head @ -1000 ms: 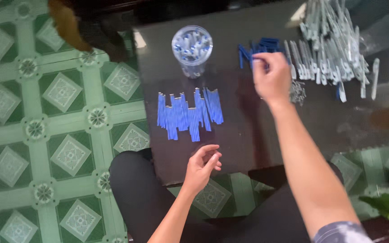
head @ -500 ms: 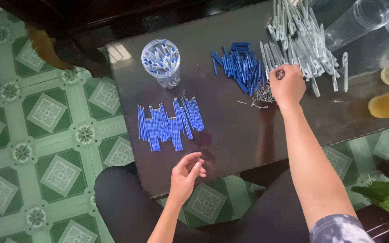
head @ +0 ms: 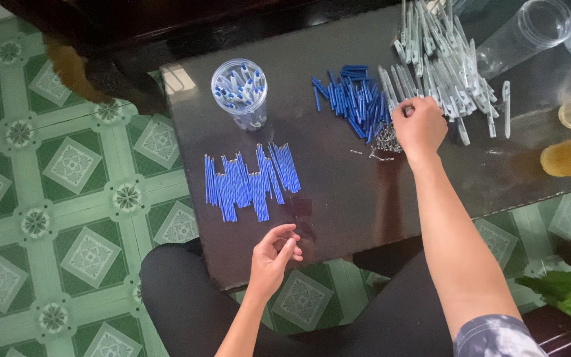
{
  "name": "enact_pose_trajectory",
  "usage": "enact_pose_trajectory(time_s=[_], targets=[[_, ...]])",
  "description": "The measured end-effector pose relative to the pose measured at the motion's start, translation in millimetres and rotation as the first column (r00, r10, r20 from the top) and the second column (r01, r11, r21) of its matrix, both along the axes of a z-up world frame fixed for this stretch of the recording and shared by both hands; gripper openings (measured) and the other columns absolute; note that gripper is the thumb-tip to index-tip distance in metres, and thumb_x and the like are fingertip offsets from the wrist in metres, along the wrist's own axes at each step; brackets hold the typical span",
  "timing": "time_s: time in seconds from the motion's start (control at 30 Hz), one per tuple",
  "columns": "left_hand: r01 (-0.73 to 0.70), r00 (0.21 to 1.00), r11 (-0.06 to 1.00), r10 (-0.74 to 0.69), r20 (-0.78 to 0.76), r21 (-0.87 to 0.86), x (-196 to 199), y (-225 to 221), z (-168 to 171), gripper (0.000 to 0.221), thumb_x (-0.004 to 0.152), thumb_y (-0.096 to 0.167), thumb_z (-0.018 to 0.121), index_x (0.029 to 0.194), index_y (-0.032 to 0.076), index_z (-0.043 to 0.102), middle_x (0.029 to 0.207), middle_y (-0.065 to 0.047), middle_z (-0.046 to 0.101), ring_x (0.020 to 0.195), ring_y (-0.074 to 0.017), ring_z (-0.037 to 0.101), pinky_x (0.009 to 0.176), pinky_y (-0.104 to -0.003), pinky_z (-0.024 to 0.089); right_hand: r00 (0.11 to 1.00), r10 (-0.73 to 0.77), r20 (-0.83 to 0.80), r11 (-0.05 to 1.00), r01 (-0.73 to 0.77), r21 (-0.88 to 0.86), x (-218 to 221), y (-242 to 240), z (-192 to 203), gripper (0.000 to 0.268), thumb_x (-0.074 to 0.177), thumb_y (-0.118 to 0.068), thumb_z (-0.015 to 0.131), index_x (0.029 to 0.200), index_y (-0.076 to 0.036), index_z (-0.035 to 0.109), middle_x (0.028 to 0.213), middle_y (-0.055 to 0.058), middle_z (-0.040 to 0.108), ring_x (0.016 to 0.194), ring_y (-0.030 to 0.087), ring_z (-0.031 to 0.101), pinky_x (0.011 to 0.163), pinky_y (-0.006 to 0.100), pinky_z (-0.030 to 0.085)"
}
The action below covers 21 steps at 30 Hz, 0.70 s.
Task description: The person assembles ballpoint pens by hand, inserting ink cartridges into pen barrels, attaching clips and caps, and placing the finished pens into a plastic container.
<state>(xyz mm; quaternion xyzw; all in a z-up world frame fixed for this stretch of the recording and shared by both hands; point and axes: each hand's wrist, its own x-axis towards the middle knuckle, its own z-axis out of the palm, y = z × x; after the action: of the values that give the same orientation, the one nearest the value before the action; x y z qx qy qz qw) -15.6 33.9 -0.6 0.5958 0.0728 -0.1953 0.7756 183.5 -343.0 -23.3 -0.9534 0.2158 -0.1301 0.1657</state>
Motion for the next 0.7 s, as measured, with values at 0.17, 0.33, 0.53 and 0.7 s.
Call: enact_pose_trajectory(time_s=[0.17, 0.33, 0.53, 0.7], targets=[[0.017, 0.999, 0.996, -0.013, -0.049, 0.083, 4.7, -0.8, 23.9, 0.032, 0.096, 0.015, 0.064, 0.125, 0.002, 0.068, 0.098, -0.012, 0.069, 0.073, -0.0162, 0.069, 0.069, -0.033, 0.068, 0.977, -0.038, 0.209, 0.999, 0.036, 0.014, -5.8, 11.4, 14.0, 0.007, 0.088, -0.016, 0.069, 0.084, -0.018, 0.075, 0.096, 0.003, 0.065, 0.070, 0.028, 0.065, 0.058, 0.045, 0.050], [-0.012, 0.997, 0.998, 0.017, -0.071, 0.068, 5.1, -4.0, 25.2, 0.030, 0.097, 0.016, 0.063, 0.124, 0.003, 0.069, 0.098, -0.012, 0.069, 0.074, -0.0170, 0.069, 0.069, -0.033, 0.067, 0.914, 0.056, 0.402, 0.944, -0.180, 0.277, -67.5, 86.9, 78.8, 0.023, 0.107, -0.007, 0.060, 0.084, -0.008, 0.064, 0.077, 0.002, 0.062, 0.072, 0.013, 0.055, 0.065, 0.029, 0.044], [0.043, 0.997, 0.996, -0.049, 0.067, 0.083, 11.6, -15.4, 37.3, 0.053, 0.102, 0.019, 0.054, 0.154, 0.015, 0.044, 0.124, -0.009, 0.066, 0.086, -0.0161, 0.071, 0.065, -0.028, 0.066, 0.913, 0.401, 0.079, 0.469, -0.278, 0.838, -177.1, 197.8, 72.8, 0.012, 0.091, -0.022, 0.070, 0.085, -0.013, 0.075, 0.083, -0.003, 0.075, 0.078, 0.008, 0.065, 0.071, 0.025, 0.053], [-0.241, 0.970, 0.965, 0.237, 0.050, 0.104, 16.4, -18.2, -0.5, 0.023, 0.107, 0.017, 0.053, 0.100, -0.002, 0.065, 0.080, -0.016, 0.070, 0.061, -0.0179, 0.067, 0.051, -0.032, 0.065, 0.862, 0.427, 0.274, 0.546, -0.487, 0.682, -145.8, 202.7, 55.7, 0.008, 0.090, -0.014, 0.073, 0.092, -0.010, 0.080, 0.089, 0.011, 0.078, 0.082, 0.027, 0.075, 0.072, 0.038, 0.060]])
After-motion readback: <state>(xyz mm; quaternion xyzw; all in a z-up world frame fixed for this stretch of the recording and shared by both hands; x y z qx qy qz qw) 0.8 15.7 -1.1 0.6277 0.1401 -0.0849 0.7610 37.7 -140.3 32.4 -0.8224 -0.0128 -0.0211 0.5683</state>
